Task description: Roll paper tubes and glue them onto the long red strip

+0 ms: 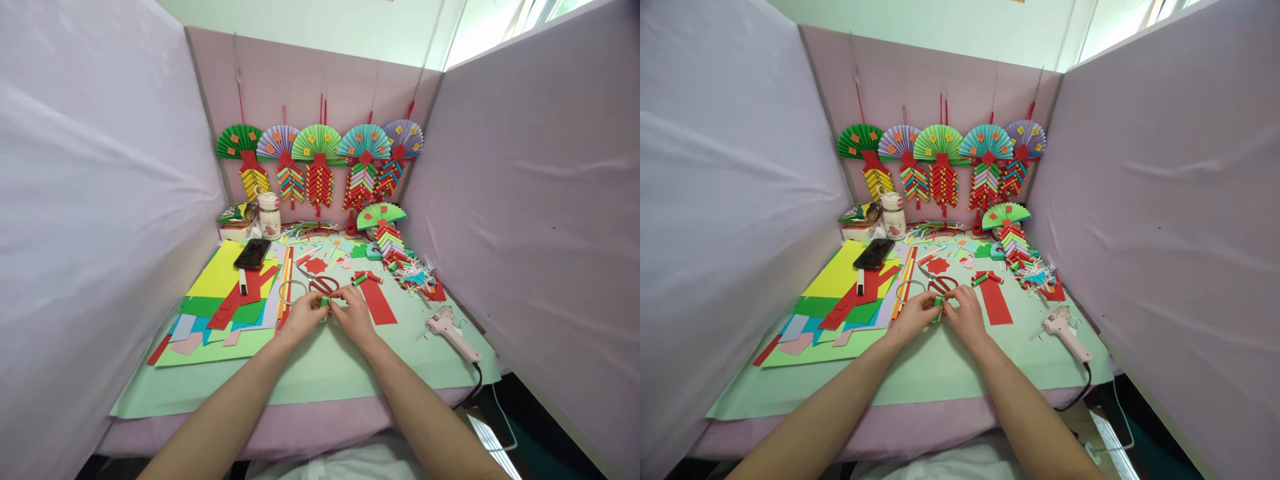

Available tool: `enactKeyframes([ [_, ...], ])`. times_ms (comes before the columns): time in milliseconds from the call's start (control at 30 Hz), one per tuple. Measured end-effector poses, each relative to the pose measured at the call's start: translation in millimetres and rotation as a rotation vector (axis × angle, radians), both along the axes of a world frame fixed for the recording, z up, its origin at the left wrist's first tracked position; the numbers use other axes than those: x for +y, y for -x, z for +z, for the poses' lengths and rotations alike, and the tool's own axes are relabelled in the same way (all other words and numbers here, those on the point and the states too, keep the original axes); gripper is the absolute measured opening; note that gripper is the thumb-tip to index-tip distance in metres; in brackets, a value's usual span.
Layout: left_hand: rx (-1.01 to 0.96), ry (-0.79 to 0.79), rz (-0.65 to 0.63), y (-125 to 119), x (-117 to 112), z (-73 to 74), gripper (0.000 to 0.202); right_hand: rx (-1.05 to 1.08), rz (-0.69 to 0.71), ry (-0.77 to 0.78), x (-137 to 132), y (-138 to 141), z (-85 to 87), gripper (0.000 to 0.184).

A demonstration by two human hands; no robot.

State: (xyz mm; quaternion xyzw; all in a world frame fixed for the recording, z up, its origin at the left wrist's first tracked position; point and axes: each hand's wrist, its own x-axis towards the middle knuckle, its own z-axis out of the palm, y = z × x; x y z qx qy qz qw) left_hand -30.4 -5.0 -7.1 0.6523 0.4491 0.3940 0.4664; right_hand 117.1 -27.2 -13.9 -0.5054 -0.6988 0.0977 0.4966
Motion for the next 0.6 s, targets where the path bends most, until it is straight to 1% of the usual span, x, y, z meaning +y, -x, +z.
enactKeyframes([
  [233,0.06,-0.056,0.003,0.7,-0.4,-1.7,0.014,0.01,0.002,0.014,1.6,0.1,-2.8,0.006],
  [367,0.077,-0.055,0.005,0.9,-0.1,-1.1,0.012,0.001,0.0,-0.004,2.4,0.7,-4.4,0.007],
  [600,0.049,-0.042,-0.006,1.1,-0.1,-2.9,0.012,-0.009,0.0,-0.007,1.8,0.9,-2.5,0.004],
])
